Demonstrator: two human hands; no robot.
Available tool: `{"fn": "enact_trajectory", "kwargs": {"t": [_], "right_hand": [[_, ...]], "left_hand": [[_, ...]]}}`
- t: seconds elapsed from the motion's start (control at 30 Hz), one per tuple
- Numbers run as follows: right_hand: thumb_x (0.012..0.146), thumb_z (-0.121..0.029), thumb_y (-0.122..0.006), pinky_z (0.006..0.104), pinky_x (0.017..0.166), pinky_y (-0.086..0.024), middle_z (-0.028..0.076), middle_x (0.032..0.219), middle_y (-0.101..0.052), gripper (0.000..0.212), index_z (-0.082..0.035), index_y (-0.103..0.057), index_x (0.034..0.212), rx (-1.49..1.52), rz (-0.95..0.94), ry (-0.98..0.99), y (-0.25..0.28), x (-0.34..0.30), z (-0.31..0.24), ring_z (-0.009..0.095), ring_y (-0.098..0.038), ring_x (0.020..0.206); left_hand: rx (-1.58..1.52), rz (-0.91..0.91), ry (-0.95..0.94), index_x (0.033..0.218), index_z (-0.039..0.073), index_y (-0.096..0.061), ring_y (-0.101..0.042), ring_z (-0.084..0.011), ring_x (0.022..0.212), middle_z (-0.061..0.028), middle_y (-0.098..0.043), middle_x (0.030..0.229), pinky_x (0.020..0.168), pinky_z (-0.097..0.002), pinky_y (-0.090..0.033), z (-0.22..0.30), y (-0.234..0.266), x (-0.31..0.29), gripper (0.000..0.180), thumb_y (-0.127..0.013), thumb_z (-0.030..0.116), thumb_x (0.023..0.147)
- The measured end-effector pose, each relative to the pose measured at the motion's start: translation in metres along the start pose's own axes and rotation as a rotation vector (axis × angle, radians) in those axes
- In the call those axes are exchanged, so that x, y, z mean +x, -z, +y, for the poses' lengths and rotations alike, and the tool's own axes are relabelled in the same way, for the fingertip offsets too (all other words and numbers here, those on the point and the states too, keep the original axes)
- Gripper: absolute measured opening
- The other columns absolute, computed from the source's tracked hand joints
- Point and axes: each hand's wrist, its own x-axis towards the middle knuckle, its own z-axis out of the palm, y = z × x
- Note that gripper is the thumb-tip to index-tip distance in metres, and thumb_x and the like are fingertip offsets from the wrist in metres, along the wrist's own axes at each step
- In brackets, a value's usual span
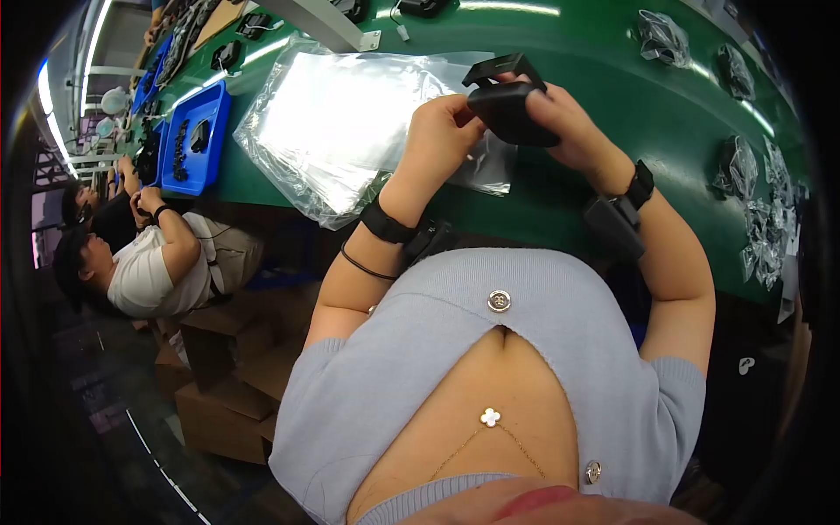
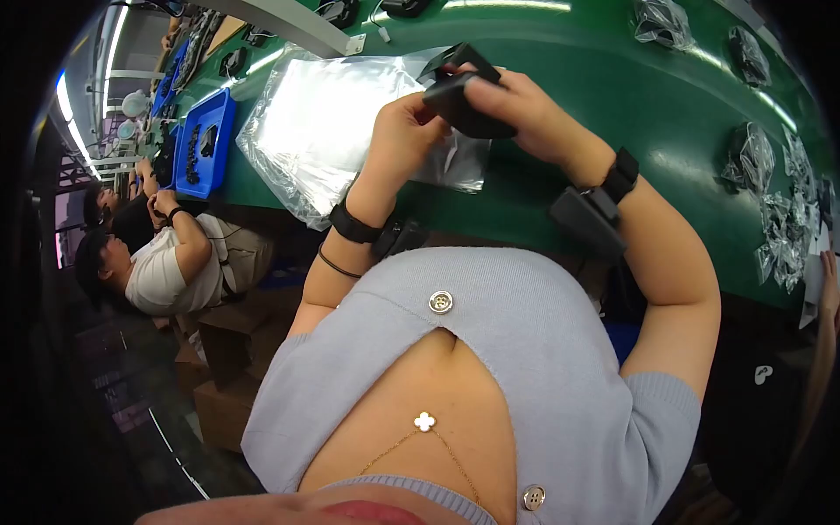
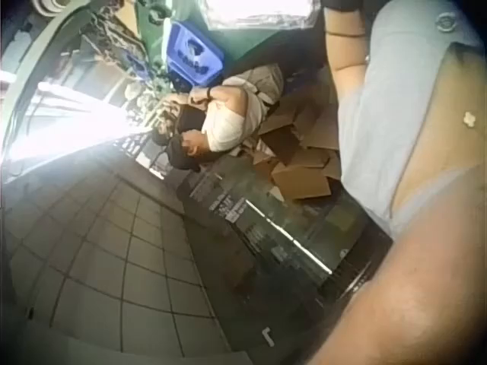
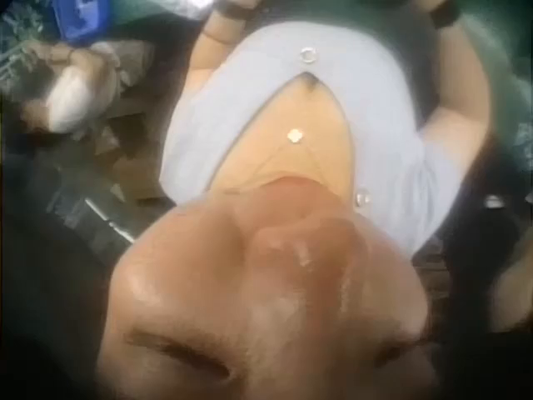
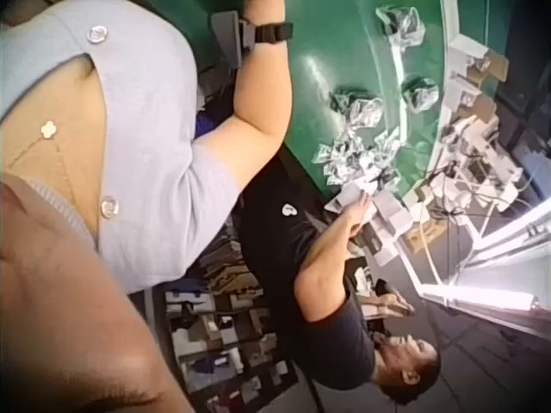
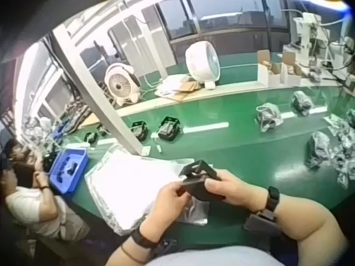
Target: The person is placing small electronic or mechanical parts into plastic bags at a workstation.
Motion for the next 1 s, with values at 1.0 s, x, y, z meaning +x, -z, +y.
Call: {"fn": "enact_trajectory", "kwargs": {"t": [1.0], "right_hand": [[0.081,-0.033,-0.062,0.0297,0.096,-0.036,0.014,0.123,-0.052,0.068,0.003,-0.039,0.135,-0.572,-0.124,0.021,-0.031,-0.016,-0.019,0.021,-0.051,0.108]], "left_hand": [[-0.43,0.53,-0.494,0.092,0.002,-0.059,-0.055,-0.0187,0.056,-0.0102,-0.058,0.063,0.055,-0.0286,-0.045,0.0,-0.011,-0.006,0.013,-0.06,0.013,0.086]]}}
